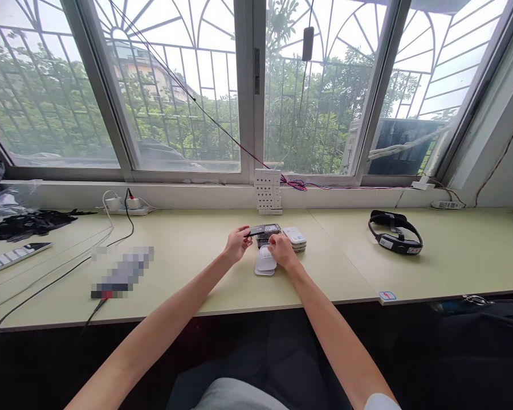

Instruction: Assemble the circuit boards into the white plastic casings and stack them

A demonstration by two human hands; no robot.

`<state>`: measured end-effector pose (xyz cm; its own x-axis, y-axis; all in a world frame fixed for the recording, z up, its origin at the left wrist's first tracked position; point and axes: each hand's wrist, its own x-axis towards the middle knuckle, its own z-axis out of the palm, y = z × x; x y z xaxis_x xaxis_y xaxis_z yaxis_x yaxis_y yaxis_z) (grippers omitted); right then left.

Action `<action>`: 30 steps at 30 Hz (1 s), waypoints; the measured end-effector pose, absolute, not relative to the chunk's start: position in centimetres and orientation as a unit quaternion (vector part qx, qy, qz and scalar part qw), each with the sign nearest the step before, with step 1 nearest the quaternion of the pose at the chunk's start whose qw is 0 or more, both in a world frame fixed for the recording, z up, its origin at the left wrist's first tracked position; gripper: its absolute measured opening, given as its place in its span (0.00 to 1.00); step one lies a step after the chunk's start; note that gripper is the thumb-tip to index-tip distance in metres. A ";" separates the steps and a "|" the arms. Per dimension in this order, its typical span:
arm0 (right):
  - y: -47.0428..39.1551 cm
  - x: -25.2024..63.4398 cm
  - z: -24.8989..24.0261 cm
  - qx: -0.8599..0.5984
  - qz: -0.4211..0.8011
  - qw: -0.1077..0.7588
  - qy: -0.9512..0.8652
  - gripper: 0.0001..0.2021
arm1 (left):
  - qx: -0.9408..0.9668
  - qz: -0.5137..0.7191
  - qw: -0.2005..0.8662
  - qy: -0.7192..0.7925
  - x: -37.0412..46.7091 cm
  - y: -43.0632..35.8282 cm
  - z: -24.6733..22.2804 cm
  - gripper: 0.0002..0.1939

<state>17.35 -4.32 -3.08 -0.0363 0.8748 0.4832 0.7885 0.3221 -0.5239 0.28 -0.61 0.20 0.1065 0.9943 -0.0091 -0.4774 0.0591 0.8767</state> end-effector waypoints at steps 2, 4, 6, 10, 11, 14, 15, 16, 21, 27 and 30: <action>-4.4 17.2 -3.1 -0.583 0.042 0.366 -0.724 0.04 | 0.370 0.583 0.641 0.336 0.3 -0.6 0.3 0.12; -4.6 17.1 -3.1 -0.587 0.026 0.356 -0.727 0.04 | 0.362 0.590 0.638 0.337 0.2 -0.7 0.3 0.12; -4.8 16.8 -3.1 -0.587 0.005 0.359 -0.726 0.05 | 0.357 0.597 0.634 0.338 0.2 -0.7 0.3 0.12; -5.0 16.3 -2.4 -0.576 -0.027 0.385 -0.721 0.12 | 0.346 0.611 0.629 0.335 0.2 -0.6 0.3 0.12; -4.9 16.2 -2.2 -0.575 -0.028 0.386 -0.721 0.14 | 0.343 0.615 0.627 0.334 0.2 -0.6 0.3 0.11; -4.4 16.0 -1.5 -0.587 -0.017 0.357 -0.727 0.18 | 0.335 0.625 0.620 0.336 0.3 -0.6 0.4 0.11; -4.1 16.0 -1.3 -0.596 -0.013 0.337 -0.729 0.19 | 0.333 0.626 0.619 0.337 0.3 -0.7 0.4 0.11; -3.8 16.0 -1.1 -0.606 -0.010 0.314 -0.731 0.19 | 0.331 0.626 0.620 0.338 0.3 -0.7 0.5 0.11; -2.1 15.9 -1.2 -0.634 -0.031 0.222 -0.740 0.18 | 0.324 0.625 0.624 0.339 0.2 -1.1 0.7 0.11; -1.1 15.7 -1.8 -0.647 -0.093 0.200 -0.730 0.20 | 0.318 0.624 0.626 0.343 0.2 -1.1 0.6 0.11; -1.0 15.7 -1.8 -0.647 -0.103 0.196 -0.730 0.19 | 0.318 0.620 0.628 0.346 0.2 -0.9 0.4 0.11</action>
<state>15.72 -1.03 -1.81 -0.0864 0.9042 0.4184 0.9845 0.1419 -0.1034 0.18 -0.86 0.36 -0.0090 0.9992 -0.0393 -0.5588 0.0276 0.8289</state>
